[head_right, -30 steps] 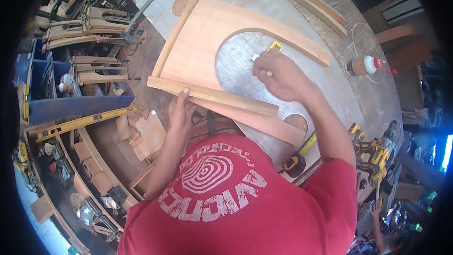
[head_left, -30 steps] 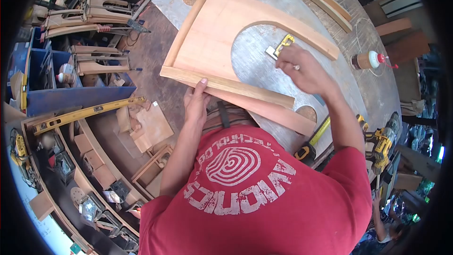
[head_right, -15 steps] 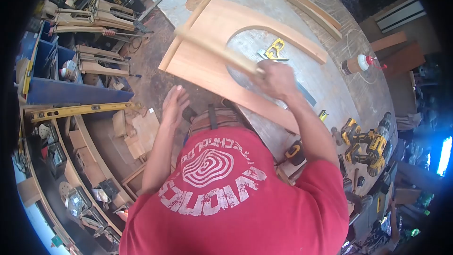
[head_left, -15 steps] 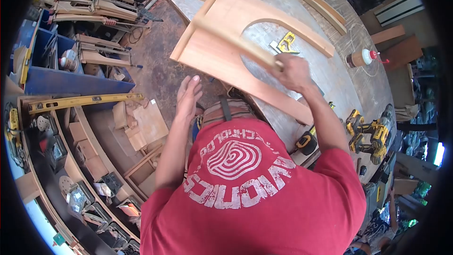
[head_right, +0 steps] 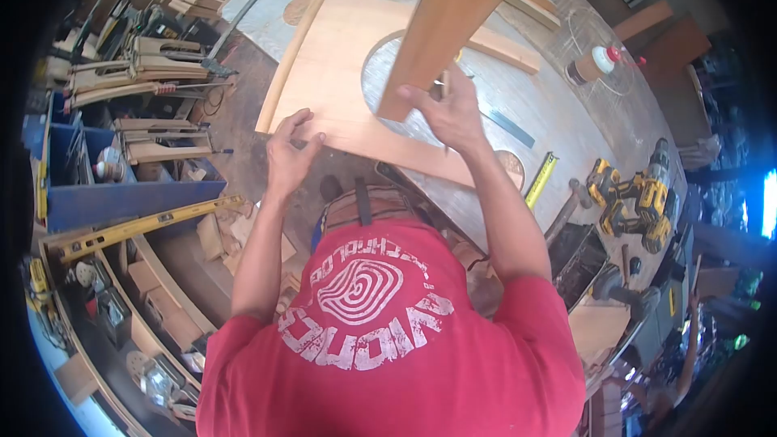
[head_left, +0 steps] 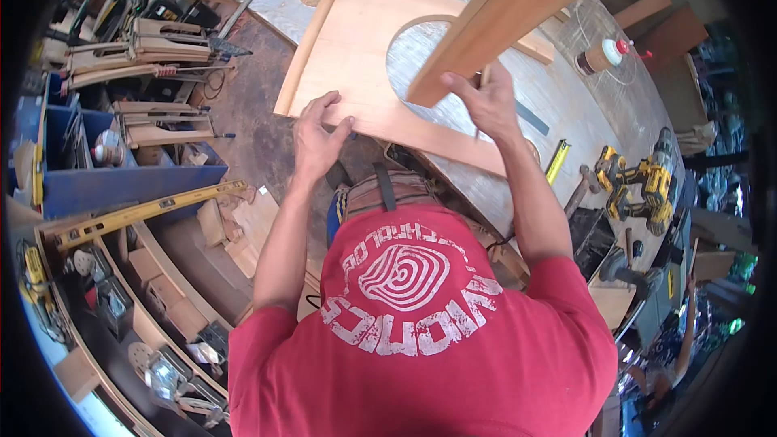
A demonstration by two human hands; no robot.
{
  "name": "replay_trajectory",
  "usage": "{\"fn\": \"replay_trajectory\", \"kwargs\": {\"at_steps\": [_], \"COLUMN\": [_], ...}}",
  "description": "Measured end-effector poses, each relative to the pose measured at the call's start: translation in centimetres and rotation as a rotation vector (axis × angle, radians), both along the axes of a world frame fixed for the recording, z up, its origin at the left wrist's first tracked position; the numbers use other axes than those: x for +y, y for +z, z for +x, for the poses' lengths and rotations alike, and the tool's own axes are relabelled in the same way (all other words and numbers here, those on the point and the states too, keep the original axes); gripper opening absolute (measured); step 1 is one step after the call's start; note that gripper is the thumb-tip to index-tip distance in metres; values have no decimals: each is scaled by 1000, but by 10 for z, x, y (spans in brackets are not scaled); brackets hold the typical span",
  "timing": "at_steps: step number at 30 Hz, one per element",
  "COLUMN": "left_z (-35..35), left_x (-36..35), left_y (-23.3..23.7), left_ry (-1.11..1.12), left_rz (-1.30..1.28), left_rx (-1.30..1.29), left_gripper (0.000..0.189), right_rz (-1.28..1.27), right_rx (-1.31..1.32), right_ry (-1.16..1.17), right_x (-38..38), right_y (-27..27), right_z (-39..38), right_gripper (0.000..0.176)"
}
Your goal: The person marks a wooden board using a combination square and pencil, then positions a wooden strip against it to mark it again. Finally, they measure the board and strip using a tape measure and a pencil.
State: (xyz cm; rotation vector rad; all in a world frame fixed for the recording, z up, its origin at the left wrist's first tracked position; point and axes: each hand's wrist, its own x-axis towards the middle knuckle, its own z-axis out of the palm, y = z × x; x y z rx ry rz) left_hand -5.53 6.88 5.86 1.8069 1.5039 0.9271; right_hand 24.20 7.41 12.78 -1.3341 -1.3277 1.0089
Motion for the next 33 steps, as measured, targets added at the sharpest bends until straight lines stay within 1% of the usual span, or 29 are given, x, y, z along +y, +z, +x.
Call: {"fn": "replay_trajectory", "kwargs": {"at_steps": [2,4,5,7,11,12,14,18,21,23,25,27,28,31,33], "left_z": [-7,-19,-11,-26,-32,-13,-22,-25,-19,-15,-14,-10,-11,-8,-5], "left_x": [9,20,26,41,76,84,93,103,104,104,102,99,99,99,100], "left_y": [-6,-6,-9,-9,-17,-22,-30,-40,-46,-51,-55,-53,-53,-56,-57], "left_ry": [-12,-75,-106,-205,-419,-457,-535,-598,-611,-643,-646,-661,-657,-614,-596], "left_rz": [0,9,4,8,43,56,103,134,208,249,246,276,292,297,293], "left_rx": [52,51,59,50,-5,16,35,68,65,46,54,83,104,136,136], "left_gripper": [52,53,54,55,56,56,56,53,49,48,48,51,53,49,50], "right_rz": [-73,-46,-42,-48,-75,-92,-97,-73,37,-16,-65,-113,-167,-159,-323], "right_rx": [-56,-39,-22,-86,-235,-267,-289,-338,-164,-268,-366,-422,-411,-449,-421], "right_ry": [21,16,13,40,62,61,30,-30,-72,-211,-379,-535,-576,-735,-800], "right_x": [6,10,13,18,27,29,27,19,16,9,-7,-21,-32,-64,-91], "right_y": [-6,-5,-10,-10,-3,-4,-6,-8,-32,-25,-10,9,22,0,-6], "right_z": [-16,-42,-38,-63,-91,-77,-92,-104,-98,-95,-76,-56,-48,-10,11], "right_gripper": [53,52,51,55,60,61,61,63,63,62,61,60,60,60,59]}}
